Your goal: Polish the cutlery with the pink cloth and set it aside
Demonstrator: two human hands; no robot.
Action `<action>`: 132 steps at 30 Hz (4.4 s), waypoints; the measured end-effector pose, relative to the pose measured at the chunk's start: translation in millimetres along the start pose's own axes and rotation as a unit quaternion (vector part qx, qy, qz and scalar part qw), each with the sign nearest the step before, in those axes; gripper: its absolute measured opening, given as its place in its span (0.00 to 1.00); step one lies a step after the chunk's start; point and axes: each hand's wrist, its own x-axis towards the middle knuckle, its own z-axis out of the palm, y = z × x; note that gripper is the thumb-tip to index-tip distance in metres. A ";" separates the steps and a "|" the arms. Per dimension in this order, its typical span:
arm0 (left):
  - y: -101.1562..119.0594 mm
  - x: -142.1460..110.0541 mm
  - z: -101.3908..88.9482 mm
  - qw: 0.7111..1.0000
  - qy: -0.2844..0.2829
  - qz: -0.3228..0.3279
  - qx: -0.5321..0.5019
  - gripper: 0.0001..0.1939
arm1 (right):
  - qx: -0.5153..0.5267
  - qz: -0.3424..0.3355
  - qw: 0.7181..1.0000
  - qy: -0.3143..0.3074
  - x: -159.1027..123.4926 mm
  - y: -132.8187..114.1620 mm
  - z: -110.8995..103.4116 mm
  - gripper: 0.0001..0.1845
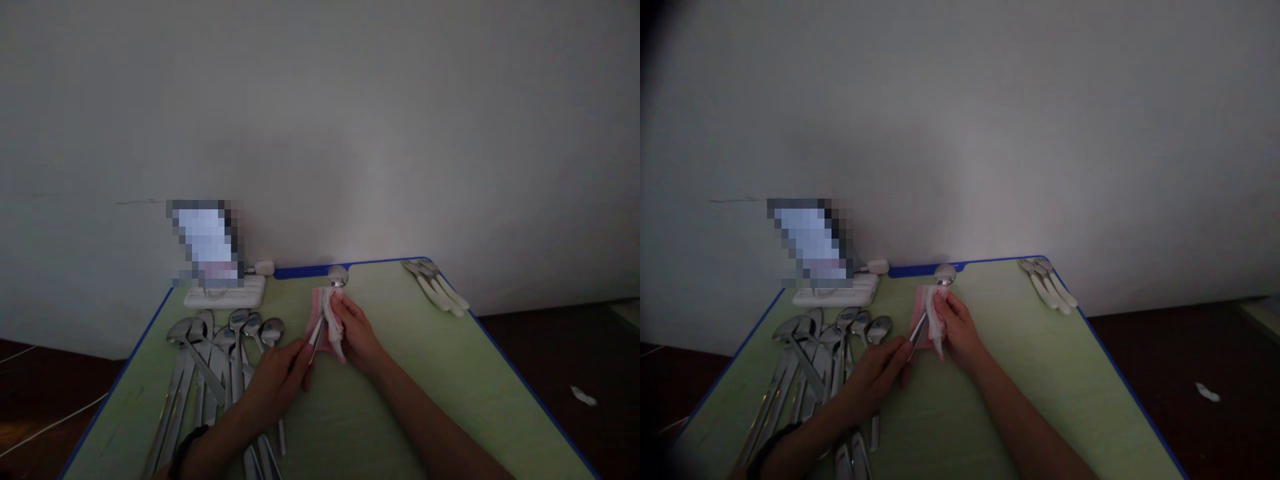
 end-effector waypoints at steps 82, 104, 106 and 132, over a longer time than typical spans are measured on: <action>-7.2 4.8 8.7 0.994 0.060 0.033 -0.080 0.21 | 0.107 -0.034 0.994 0.012 15.4 7.5 -17.0 0.15; -4.6 -0.4 10.6 0.983 0.000 0.079 0.163 0.13 | -0.066 -0.064 0.995 -0.024 -0.5 10.2 -6.1 0.20; -4.4 -1.1 10.2 0.986 -0.003 0.086 0.140 0.13 | -0.078 -0.060 0.995 -0.034 -1.8 10.2 -5.6 0.19; -4.8 -0.6 8.1 0.996 0.022 0.079 -0.047 0.15 | -0.019 -0.040 0.997 -0.058 -3.6 7.8 -6.5 0.17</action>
